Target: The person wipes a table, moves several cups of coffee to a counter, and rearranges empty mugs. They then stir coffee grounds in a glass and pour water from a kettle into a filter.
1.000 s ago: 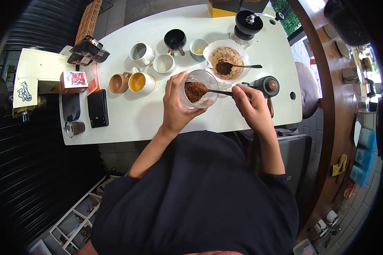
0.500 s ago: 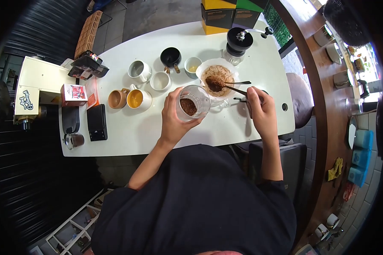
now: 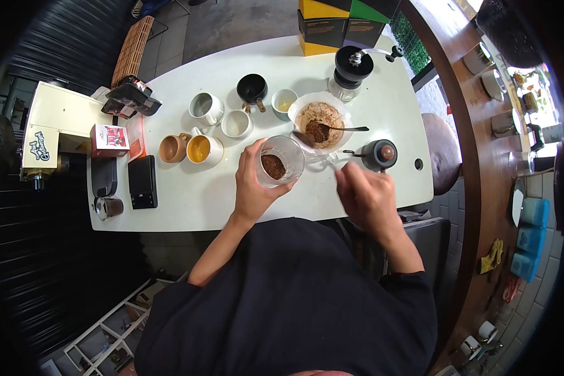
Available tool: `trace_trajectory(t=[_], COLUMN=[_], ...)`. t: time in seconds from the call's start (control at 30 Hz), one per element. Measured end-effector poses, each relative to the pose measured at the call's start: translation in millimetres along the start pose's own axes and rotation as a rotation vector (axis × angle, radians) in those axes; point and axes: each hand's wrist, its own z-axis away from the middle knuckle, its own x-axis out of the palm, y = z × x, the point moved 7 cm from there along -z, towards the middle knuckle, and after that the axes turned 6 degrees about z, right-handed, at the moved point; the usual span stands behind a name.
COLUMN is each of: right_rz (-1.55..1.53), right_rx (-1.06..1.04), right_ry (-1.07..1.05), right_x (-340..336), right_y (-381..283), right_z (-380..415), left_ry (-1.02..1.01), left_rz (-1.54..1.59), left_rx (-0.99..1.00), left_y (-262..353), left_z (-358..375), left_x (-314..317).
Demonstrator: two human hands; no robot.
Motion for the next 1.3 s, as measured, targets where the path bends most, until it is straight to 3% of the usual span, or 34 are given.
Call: trace_trajectory(t=[0.23,0.37,0.5,0.6,0.7,1.03,1.1,1.13,1.17,1.23,1.27,1.3], right_rz=[-0.080,-0.088,-0.175,-0.542,-0.603,-0.714,-0.563,-0.371,-0.369,-0.011,0.186,0.189], right_rx=[-0.056,-0.019,0.021,0.302,0.469,0.610,0.517,0.459,0.460,0.203,0.080,0.078], right_ry=[-0.194,-0.291,-0.286,-0.239,-0.275,-0.111,0.040,0.020,0.021,0.145,0.054,0.056], right_x=[49,60,61,62,58,38,16,7,10,7,14,17], right_y=[-20,-23,-17,5,19,56,56,56,57,42,36,37], right_z=[5,3,2,3,3,15,6,3,4,2,0,2], left_ry=[-0.009,-0.001,-0.003,0.015,0.025,0.020,0.024,0.030,0.028,0.032,0.033,0.029], left_rz=[0.060,-0.017,-0.054,-0.053,-0.074,0.006,0.017,0.029,0.031,0.066,0.068,0.030], left_rx=[0.054,0.214,0.258,0.237,0.200,0.030,0.027,0.022,0.023,0.004,0.006,0.029], left_y=[15,24,26,27,24,3,1,0,1,0,1,4], left_z=[1,2,4,3,2,2,4,5,7,11,12,12], left_x=[3,4,6,6,6,6,5,4,4,2,1,1])
